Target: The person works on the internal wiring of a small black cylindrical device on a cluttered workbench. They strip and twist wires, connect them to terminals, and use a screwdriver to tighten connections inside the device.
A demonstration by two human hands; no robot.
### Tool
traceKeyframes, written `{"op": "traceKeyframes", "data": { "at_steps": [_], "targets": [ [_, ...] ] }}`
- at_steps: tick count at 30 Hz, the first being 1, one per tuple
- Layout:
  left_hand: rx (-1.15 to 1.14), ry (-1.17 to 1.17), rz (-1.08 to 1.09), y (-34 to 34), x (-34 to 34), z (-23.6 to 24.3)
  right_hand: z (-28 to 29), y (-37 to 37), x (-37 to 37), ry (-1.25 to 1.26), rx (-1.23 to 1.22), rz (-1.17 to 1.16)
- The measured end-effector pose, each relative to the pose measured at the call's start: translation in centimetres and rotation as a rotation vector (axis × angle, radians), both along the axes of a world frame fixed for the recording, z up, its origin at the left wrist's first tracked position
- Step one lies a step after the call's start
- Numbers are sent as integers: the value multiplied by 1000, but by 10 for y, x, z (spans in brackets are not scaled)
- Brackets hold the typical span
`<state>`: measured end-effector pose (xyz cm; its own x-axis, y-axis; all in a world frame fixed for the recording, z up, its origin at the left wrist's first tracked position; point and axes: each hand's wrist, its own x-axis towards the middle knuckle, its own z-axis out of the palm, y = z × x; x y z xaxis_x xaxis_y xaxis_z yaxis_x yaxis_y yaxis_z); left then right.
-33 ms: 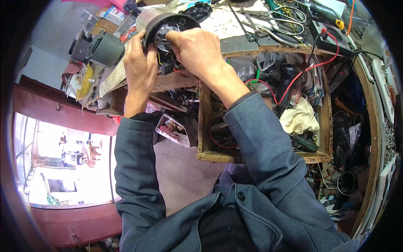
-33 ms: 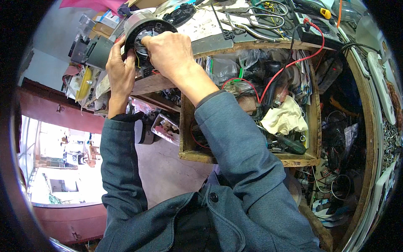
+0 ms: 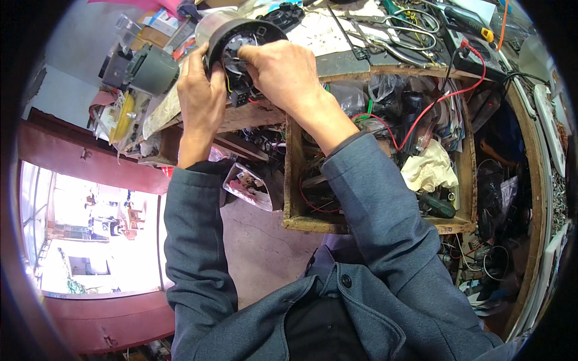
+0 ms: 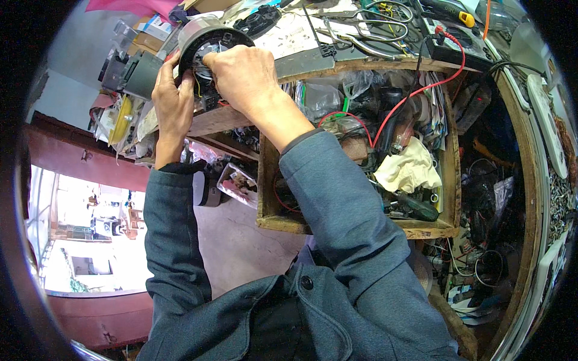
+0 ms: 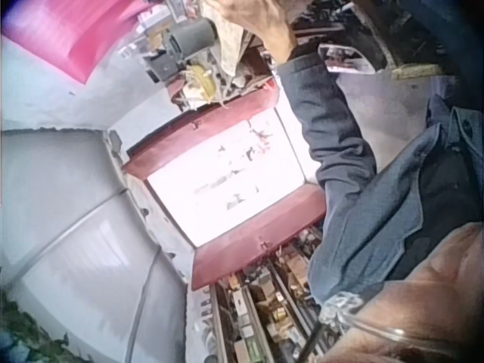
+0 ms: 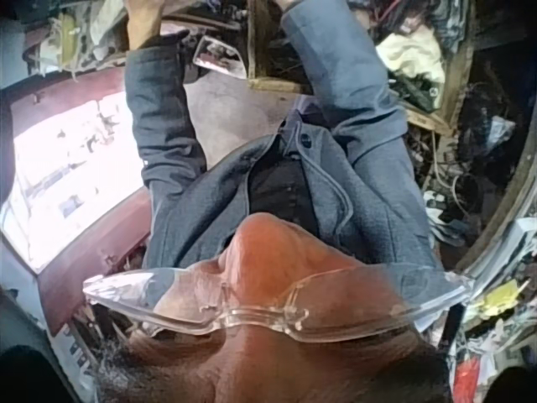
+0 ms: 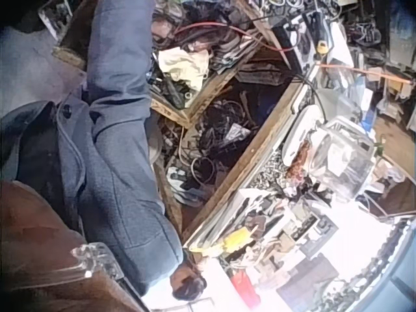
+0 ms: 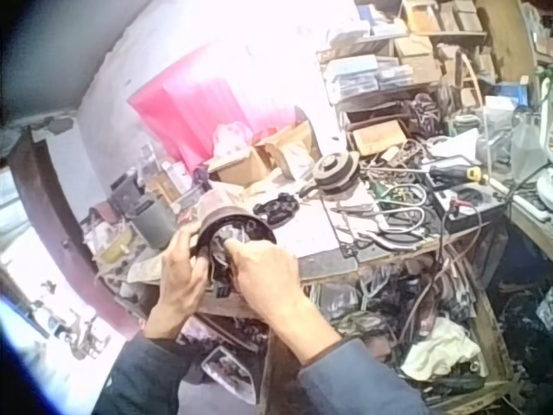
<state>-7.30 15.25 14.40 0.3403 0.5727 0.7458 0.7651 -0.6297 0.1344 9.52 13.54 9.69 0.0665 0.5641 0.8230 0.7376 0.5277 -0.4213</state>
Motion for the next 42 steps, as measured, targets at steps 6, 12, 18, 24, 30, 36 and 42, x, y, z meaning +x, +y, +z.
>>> {"op": "traceKeyframes", "data": {
  "at_steps": [6,12,18,24,30,36,42],
  "targets": [
    [91,-22,-32,4,3,-2,-3,-1,7,-13,-79,55],
    [93,-17,-55,6,-1,-2,-11,3,8,335,-146,284],
    [80,-127,11,7,5,-9,-8,0,4,430,-189,312],
    [30,-188,75,3,7,-9,-7,0,2,449,-282,300],
    [-74,-237,86,-5,12,0,-7,1,2,502,-237,334],
    [-46,-275,29,0,8,-6,-6,-7,7,427,-232,332],
    [-241,-323,-130,3,-10,-4,-6,-12,0,171,-350,293]
  ]
}}
